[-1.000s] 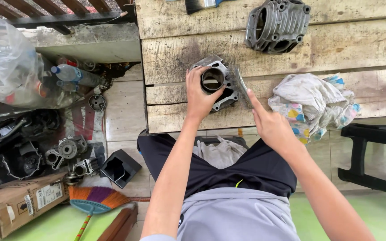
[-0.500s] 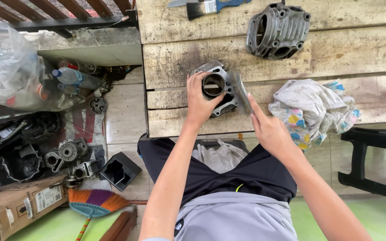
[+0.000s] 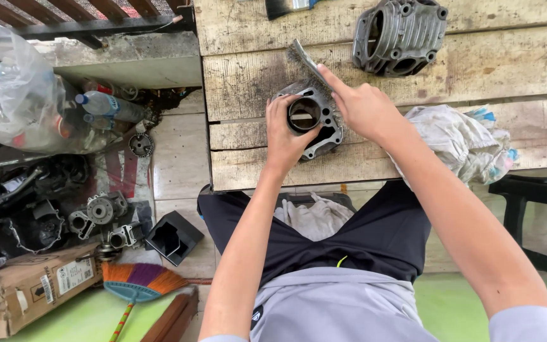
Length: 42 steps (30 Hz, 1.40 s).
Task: Cleaning a motorcycle cylinder block using a wire brush.
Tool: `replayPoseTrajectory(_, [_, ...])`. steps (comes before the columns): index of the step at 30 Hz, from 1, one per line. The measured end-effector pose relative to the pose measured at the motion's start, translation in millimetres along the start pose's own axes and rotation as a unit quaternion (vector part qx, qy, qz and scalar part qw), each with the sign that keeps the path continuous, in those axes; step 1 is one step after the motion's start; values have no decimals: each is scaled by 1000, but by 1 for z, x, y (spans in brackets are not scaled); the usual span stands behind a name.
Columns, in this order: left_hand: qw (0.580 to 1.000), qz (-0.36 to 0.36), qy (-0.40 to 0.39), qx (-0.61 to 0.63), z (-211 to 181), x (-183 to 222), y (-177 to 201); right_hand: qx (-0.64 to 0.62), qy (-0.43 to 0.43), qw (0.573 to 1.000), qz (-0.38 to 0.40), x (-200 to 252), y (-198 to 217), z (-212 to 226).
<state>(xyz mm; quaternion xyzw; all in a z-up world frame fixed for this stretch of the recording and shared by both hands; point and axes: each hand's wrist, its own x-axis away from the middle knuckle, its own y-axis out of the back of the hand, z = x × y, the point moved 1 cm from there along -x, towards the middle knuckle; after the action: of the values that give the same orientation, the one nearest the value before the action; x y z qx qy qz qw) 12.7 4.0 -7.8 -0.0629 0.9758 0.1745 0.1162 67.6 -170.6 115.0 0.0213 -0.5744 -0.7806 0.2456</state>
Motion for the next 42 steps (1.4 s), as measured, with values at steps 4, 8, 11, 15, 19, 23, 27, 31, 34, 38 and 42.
replayPoseTrajectory(4, [1000,4,-3,12,-14,0,5,-26,9,999,-28,21,-18,-6])
replayPoseTrajectory(8, [1000,2,9,11,-16,0,2,-59,-42,996,-58,71,-29,2])
replayPoseTrajectory(11, [1000,-6,8,7,-9,2,1,-33,-91,994,-49,101,-37,11])
replayPoseTrajectory(15, [1000,-5,-6,0,-4,2,-1,-28,-153,988,1,130,-43,7])
replayPoseTrajectory(19, [1000,-12,-14,-1,-6,2,1,-48,-156,987,3,146,-48,-1])
replayPoseTrajectory(23, [1000,-4,-10,7,-8,3,0,-78,-157,984,-2,150,-47,1])
replayPoseTrajectory(27, [1000,-16,-18,11,-8,1,2,-98,-190,977,26,144,-43,3])
replayPoseTrajectory(31, [1000,-24,-20,5,-2,1,-2,-110,-183,977,20,122,-41,2])
replayPoseTrajectory(34, [999,-36,-36,-10,0,-1,-1,-102,-155,983,-5,88,-34,9])
replayPoseTrajectory(38, [999,-32,-33,0,3,-1,-2,-67,-96,992,-39,44,-26,-6])
replayPoseTrajectory(42, [999,-31,-31,-12,5,-1,-3,3,-29,998,-48,11,-19,-4])
